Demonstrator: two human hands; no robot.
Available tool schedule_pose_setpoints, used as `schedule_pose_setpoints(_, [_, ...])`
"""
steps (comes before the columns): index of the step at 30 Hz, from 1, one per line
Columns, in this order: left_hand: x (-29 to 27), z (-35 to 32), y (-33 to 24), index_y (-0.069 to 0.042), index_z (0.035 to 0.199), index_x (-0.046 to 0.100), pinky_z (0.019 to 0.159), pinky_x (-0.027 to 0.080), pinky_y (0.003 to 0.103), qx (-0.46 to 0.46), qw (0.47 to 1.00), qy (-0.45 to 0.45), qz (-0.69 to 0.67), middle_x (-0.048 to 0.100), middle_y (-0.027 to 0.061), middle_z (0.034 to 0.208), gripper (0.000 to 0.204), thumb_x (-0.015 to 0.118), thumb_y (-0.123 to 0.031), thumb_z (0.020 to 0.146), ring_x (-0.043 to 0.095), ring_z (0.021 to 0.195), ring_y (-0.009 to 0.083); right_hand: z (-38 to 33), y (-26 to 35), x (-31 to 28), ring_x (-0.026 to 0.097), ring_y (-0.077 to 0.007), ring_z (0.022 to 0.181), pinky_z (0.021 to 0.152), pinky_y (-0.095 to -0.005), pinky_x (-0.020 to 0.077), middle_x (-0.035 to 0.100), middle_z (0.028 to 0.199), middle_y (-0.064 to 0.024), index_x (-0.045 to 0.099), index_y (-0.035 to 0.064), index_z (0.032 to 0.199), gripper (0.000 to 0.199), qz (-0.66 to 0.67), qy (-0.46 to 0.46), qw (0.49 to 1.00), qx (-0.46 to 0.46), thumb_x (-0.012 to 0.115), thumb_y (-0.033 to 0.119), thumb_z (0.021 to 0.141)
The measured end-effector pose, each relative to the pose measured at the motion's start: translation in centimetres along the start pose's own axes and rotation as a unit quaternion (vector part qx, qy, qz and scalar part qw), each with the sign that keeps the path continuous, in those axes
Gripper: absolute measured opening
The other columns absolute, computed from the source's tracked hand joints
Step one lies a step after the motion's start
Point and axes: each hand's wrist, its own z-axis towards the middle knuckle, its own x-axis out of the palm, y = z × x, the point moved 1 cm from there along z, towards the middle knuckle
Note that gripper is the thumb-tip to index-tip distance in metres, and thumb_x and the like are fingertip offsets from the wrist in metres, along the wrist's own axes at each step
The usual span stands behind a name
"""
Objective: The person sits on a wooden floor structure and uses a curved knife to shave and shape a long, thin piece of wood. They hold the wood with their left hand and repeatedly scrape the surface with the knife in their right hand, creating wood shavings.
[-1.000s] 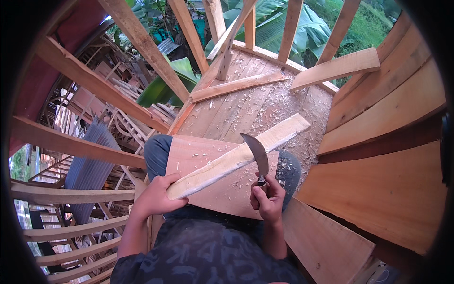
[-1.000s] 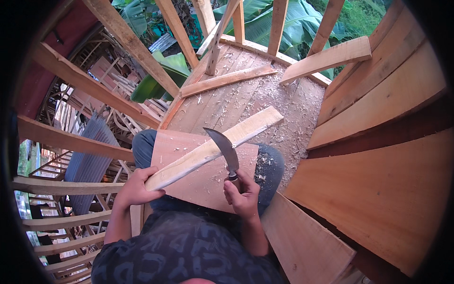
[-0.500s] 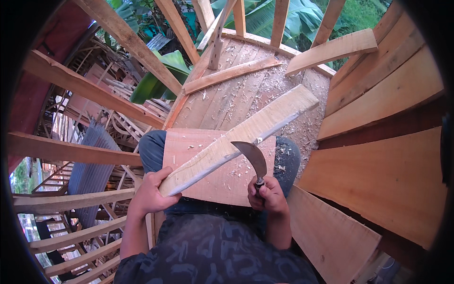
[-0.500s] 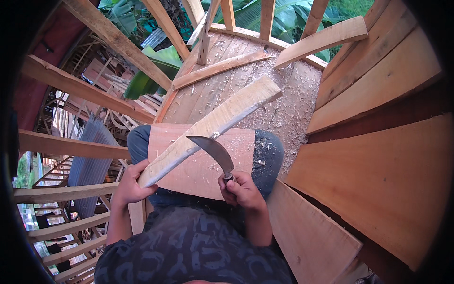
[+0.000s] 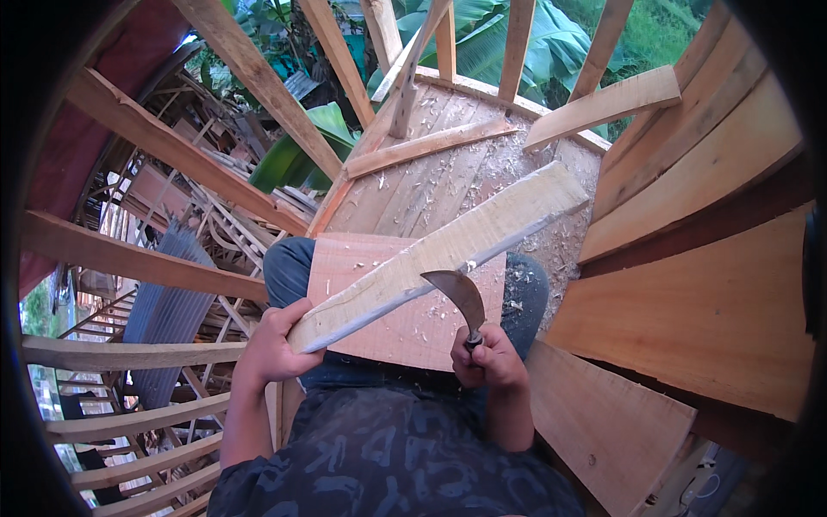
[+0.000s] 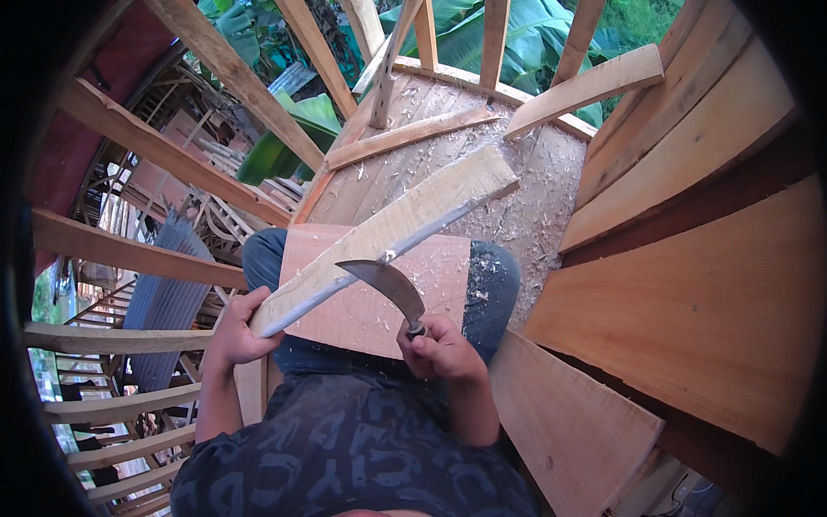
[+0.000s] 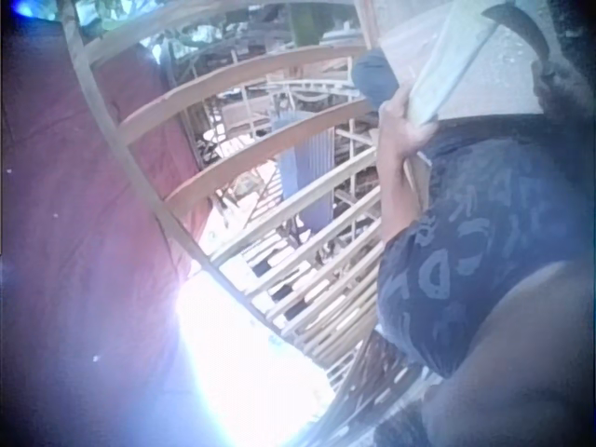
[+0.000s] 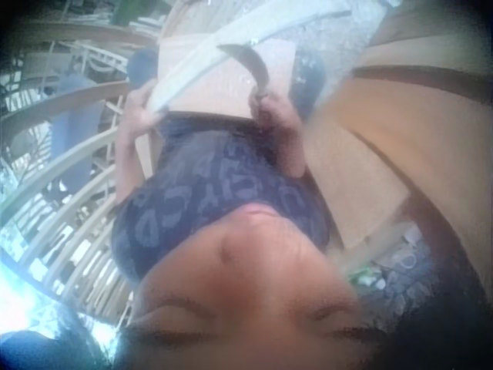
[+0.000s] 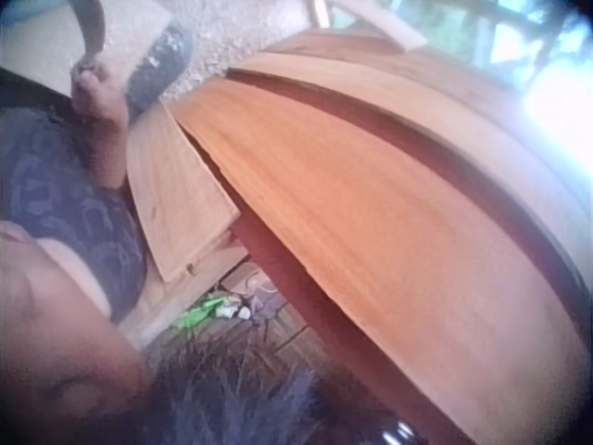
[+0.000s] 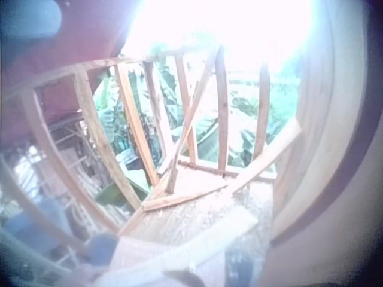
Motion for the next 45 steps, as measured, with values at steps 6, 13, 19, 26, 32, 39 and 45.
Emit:
schedule_pose_setpoints(6, [-0.1, -0.2, -0.5, -0.001, 0.082, 0.055, 0.059, 0.047, 0.031, 0.0, 1.0, -0.013, 0.009, 0.06, 0.0142, 0.064, 0.028, 0.066, -0.013, 0.059, 0.063, 0.061, 0.0307, 0.7, -0.1, 0.4, 0.034, -0.0049, 0.041, 0.034, -0.0215, 0.0242, 0.039, 0.054, 0.003, 0.046, 0.0061, 0.076, 0.033, -0.091, -0.097, 0.989, -0.066, 0.058, 0.033, 0.092])
schedule_pose_setpoints(13, [0.8, -1.2, 1.0, 0.0, 0.09, 0.056, 0.068, 0.047, 0.033, -0.061, 0.996, 0.056, -0.012, 0.063, 0.016, 0.077, 0.032, 0.067, -0.015, 0.064, 0.063, 0.072, 0.0243, 0.2, 2.4, 0.5, 0.03, -0.0056, 0.037, 0.031, -0.0231, 0.0252, 0.035, 0.05, 0.0022, 0.042, 0.0068, 0.077, 0.028, -0.038, -0.293, 0.93, -0.219, 0.049, 0.026, 0.096])
schedule_pose_setpoints(19, [1.9, -1.0, 0.5, 0.001, 0.108, 0.056, 0.07, 0.042, 0.028, -0.05, 0.977, 0.166, -0.126, 0.056, 0.0106, 0.081, 0.043, 0.066, -0.013, 0.069, 0.051, 0.075, 0.0154, 1.3, -0.5, 2.4, 0.036, -0.0073, 0.037, 0.034, -0.0223, 0.0292, 0.044, 0.054, -0.0003, 0.048, 0.0041, 0.085, 0.021, -0.1, -0.142, 0.98, -0.093, 0.051, 0.023, 0.095])
schedule_pose_setpoints(26, [2.0, -1.4, 0.5, 0.0, 0.104, 0.053, 0.065, 0.04, 0.026, -0.077, 0.953, 0.241, -0.164, 0.05, 0.0012, 0.08, 0.04, 0.069, -0.018, 0.072, 0.045, 0.072, 0.0106, 0.3, 0.1, 2.0, 0.041, -0.0078, 0.039, 0.035, -0.0224, 0.0309, 0.045, 0.054, -0.0013, 0.048, 0.0036, 0.094, 0.017, -0.095, -0.075, 0.991, -0.053, 0.054, 0.02, 0.093])
schedule_pose_setpoints(32, [3.0, -1.5, 1.3, -0.003, 0.092, 0.052, 0.059, 0.036, 0.024, -0.122, 0.931, 0.248, -0.236, 0.043, -0.0034, 0.074, 0.04, 0.072, -0.031, 0.074, 0.039, 0.066, 0.008, 0.9, 1.2, 0.8, 0.038, -0.0095, 0.035, 0.032, -0.0238, 0.0339, 0.04, 0.052, -0.0038, 0.042, 0.0064, 0.098, 0.018, 0.017, -0.222, 0.95, -0.221, 0.046, 0.024, 0.097])
schedule_pose_setpoints(39, [1.8, -0.8, 0.4, -0.001, 0.097, 0.053, 0.062, 0.038, 0.026, -0.081, 0.951, 0.237, -0.181, 0.046, -0.0006, 0.073, 0.038, 0.07, -0.025, 0.074, 0.043, 0.068, 0.0105, 0.9, -0.5, 1.2, 0.049, -0.0076, 0.045, 0.039, -0.0214, 0.0373, 0.055, 0.063, -0.0052, 0.055, -0.0018, 0.1, 0.017, -0.16, -0.166, 0.965, -0.123, 0.062, 0.004, 0.085])
schedule_pose_setpoints(45, [0.7, -0.7, -1.4, -0.001, 0.093, 0.057, 0.069, 0.047, 0.034, -0.038, 0.998, 0.055, -0.009, 0.063, 0.018, 0.078, 0.034, 0.071, -0.019, 0.069, 0.065, 0.074, 0.0273, 0.9, -1.3, 0.9, 0.047, -0.0038, 0.051, 0.046, -0.0203, 0.0363, 0.055, 0.062, 0.0005, 0.059, -0.0034, 0.101, 0.021, -0.313, -0.294, 0.878, -0.21, 0.066, 0.006, 0.083])
